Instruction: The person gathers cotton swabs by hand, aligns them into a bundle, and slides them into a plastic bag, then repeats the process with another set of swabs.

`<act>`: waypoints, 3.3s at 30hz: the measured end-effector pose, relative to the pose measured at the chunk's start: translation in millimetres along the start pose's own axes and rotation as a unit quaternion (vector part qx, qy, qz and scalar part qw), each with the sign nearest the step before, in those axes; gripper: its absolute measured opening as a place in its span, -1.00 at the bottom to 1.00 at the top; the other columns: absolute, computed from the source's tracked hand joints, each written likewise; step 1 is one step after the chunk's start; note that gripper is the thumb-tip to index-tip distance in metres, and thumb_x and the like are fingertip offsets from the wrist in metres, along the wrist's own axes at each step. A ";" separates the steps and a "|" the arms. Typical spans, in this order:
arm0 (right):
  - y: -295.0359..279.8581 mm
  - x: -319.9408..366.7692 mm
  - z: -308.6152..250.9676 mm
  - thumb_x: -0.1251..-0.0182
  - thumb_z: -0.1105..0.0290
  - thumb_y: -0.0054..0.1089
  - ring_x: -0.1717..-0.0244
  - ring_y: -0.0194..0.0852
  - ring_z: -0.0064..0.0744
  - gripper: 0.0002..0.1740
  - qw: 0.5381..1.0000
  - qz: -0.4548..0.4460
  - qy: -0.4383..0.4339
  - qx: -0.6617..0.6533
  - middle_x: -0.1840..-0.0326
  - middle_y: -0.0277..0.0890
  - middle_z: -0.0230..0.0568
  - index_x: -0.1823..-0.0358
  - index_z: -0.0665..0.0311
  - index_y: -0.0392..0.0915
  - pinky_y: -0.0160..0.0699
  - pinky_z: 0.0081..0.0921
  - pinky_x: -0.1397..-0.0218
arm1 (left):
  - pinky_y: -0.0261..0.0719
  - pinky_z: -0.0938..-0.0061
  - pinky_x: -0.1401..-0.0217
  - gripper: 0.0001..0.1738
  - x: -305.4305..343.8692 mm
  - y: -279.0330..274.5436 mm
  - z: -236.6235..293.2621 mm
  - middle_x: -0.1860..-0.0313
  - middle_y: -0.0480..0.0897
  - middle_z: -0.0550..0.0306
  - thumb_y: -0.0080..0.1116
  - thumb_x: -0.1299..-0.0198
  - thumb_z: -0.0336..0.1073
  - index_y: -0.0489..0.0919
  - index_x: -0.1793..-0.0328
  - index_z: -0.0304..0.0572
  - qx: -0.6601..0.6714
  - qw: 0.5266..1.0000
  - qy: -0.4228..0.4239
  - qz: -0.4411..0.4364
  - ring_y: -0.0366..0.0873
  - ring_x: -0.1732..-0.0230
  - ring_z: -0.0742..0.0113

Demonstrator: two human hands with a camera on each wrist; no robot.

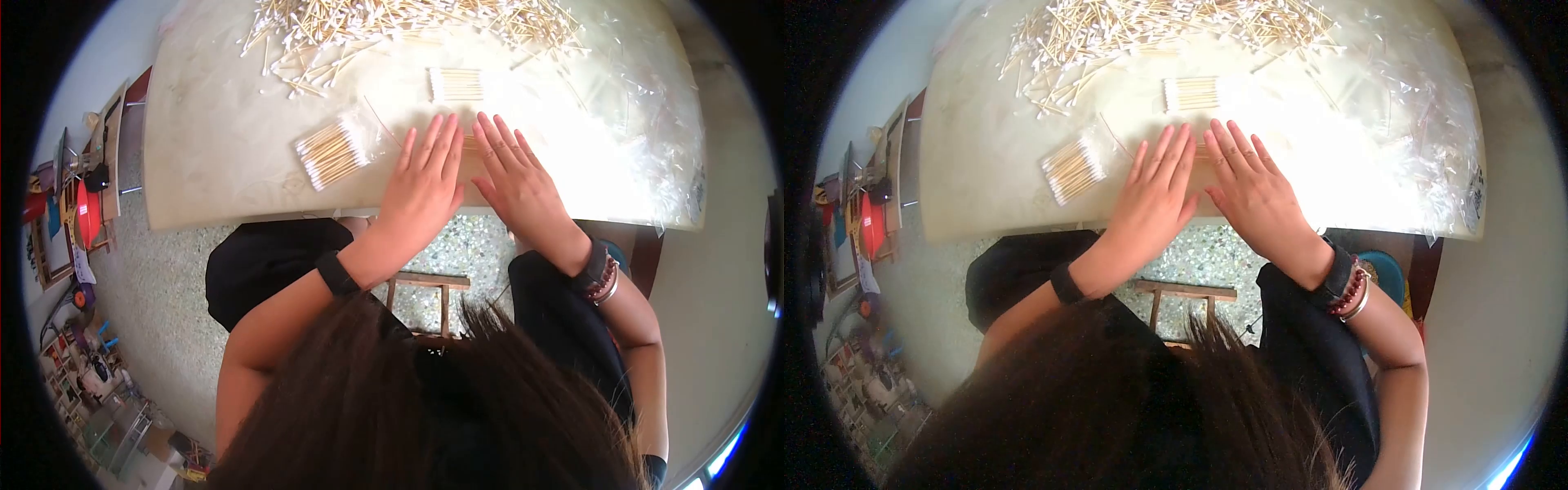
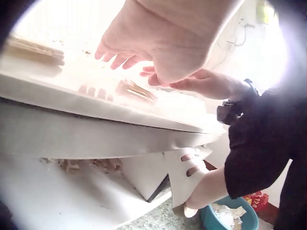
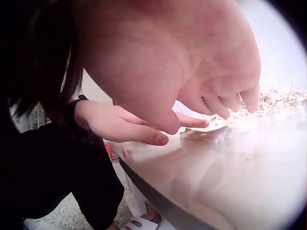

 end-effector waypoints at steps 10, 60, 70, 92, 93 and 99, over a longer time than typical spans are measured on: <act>13.4 1.6 -3.6 -0.27 0.17 0.10 -0.53 -0.12 -0.11 -0.21 0.999 -0.024 0.020 0.042 -0.53 -0.07 0.00 -0.42 0.41 0.04 -0.06 -0.21 -0.52 | -0.06 0.05 -0.53 -0.18 3.3 4.4 5.6 -0.48 0.13 -0.17 0.16 -0.13 -0.15 0.15 -0.43 -0.47 -0.003 1.000 -0.025 -0.009 0.02 -0.52 0.04; 10.3 11.7 -6.0 -0.28 -0.04 0.02 -0.55 -0.16 -0.16 -0.15 0.997 -0.056 -0.018 0.040 -0.53 -0.05 -0.06 -0.45 0.37 0.02 -0.16 -0.20 -0.55 | -0.08 0.08 -0.54 -0.15 21.8 6.5 15.0 -0.51 0.03 -0.21 0.16 -0.14 -0.14 0.09 -0.44 -0.51 0.044 0.997 -0.019 -0.054 -0.08 -0.55 0.01; 11.6 0.7 5.7 -0.18 -0.13 0.03 -0.55 -0.17 -0.18 -0.03 0.999 -0.026 -0.019 0.043 -0.54 -0.08 -0.10 -0.47 0.33 -0.04 -0.14 -0.20 -0.55 | -0.10 0.03 -0.53 -0.17 4.3 4.0 4.4 -0.51 0.04 -0.20 0.14 -0.16 -0.08 0.14 -0.41 -0.53 0.037 0.999 -0.001 -0.029 -0.11 -0.55 -0.05; 6.7 -13.5 17.0 -0.21 -0.17 -0.01 -0.58 -0.26 -0.18 -0.04 0.994 -0.017 -0.047 0.095 -0.57 -0.14 -0.14 -0.48 0.31 -0.04 -0.27 -0.14 -0.57 | -0.05 0.07 -0.52 -0.16 -8.5 5.7 1.0 -0.47 0.09 -0.27 0.15 -0.16 -0.04 0.18 -0.36 -0.61 0.025 0.999 0.022 0.007 -0.02 -0.52 -0.05; 6.4 -13.2 16.8 -0.21 -0.17 -0.01 -0.58 -0.26 -0.18 -0.04 0.994 -0.017 -0.048 0.095 -0.57 -0.14 -0.14 -0.48 0.31 -0.04 -0.27 -0.14 -0.57 | -0.05 0.07 -0.52 -0.16 -8.3 6.4 1.4 -0.47 0.09 -0.27 0.15 -0.16 -0.04 0.18 -0.36 -0.61 0.026 0.999 0.022 0.006 -0.02 -0.52 -0.05; 5.0 -12.5 18.6 -0.23 -0.19 -0.04 -0.58 -0.28 -0.17 -0.06 0.995 -0.020 -0.053 0.080 -0.57 -0.14 -0.18 -0.48 0.28 -0.02 -0.25 -0.14 -0.57 | -0.05 0.06 -0.52 -0.16 -7.6 8.1 2.0 -0.47 0.13 -0.23 0.14 -0.16 0.00 0.20 -0.36 -0.58 0.014 1.000 0.017 0.006 0.00 -0.52 0.00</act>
Point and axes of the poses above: each hand's wrist, its own x-axis away from the middle knuckle, its own y-axis out of the palm, z = x × y, the point moved 9 cm from there along -x, towards the middle knuckle
